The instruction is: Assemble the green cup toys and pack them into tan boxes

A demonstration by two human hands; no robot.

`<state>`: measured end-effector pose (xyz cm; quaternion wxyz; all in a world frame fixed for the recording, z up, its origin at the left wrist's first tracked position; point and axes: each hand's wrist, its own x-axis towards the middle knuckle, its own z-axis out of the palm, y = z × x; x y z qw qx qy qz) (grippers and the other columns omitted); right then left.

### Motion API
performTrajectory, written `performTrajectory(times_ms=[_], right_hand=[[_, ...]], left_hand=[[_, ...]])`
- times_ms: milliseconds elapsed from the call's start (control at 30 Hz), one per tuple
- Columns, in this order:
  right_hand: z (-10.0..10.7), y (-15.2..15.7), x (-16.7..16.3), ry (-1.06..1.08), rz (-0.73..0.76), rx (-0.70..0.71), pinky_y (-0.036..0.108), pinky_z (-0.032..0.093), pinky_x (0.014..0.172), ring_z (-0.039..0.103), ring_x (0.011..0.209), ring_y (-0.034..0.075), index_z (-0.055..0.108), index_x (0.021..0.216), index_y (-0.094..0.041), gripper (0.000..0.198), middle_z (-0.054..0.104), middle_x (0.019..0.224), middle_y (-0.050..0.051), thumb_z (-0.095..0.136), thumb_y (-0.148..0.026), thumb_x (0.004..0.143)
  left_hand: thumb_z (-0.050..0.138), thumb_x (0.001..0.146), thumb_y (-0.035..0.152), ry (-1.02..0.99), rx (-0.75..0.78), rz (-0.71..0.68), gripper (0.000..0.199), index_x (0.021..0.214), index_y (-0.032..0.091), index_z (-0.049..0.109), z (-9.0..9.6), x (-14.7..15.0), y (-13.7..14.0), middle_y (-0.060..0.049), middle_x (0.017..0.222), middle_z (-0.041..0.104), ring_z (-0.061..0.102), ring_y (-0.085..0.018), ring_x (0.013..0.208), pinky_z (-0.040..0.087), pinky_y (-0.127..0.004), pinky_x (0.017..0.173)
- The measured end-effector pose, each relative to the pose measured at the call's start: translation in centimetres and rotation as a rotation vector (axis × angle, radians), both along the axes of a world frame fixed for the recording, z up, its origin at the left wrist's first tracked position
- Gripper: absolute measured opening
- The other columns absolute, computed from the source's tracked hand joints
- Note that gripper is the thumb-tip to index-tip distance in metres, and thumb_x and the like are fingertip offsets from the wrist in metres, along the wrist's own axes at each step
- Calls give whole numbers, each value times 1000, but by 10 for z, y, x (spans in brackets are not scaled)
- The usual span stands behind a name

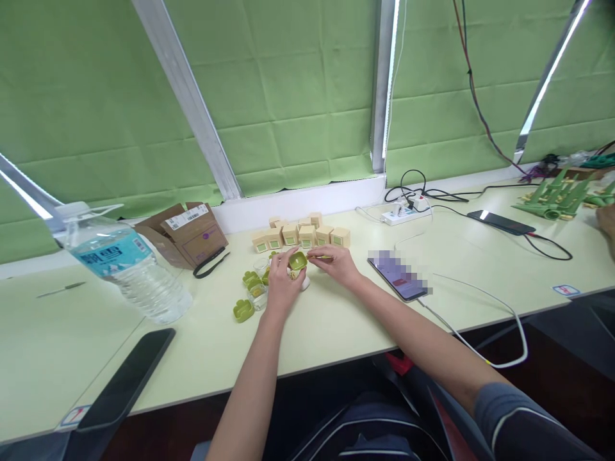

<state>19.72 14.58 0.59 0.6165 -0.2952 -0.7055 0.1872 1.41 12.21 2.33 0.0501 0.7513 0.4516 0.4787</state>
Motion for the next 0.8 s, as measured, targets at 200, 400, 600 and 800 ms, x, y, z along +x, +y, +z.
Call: performTrajectory(times_ms=[200,400,600,800], right_hand=[[2,-3,1,30,-22,-7,37,68,80,75,86,20,81,96,-24,28,78,99,7,72,-49,87],[2,-4,-1,-41,-23,0,30,64,68,74,82,18,81,95,-25,26,79,97,5,71,-48,88],[1,-2,-1,-229,-104,74,29,56,67,67,73,16,81,92,-26,14,80,87,3,72,-37,90],[-1,1,1,-331,-159,69,27,50,67,61,68,16,82,90,-28,12,80,83,0,72,-33,91]], left_hand=[[69,80,19,14,2,21,43,121,23,58,0,0,1,-7,117,62,62,-21,91,52,-38,89],[69,79,16,25,-17,0,42,120,24,61,-2,0,2,-7,114,60,63,-20,91,53,-38,90],[67,79,12,45,-21,-80,43,120,24,63,-1,1,0,-7,116,61,62,-21,102,53,-37,91],[66,79,12,74,-23,-126,44,122,25,63,0,2,-1,-6,115,62,63,-21,103,54,-37,90]])
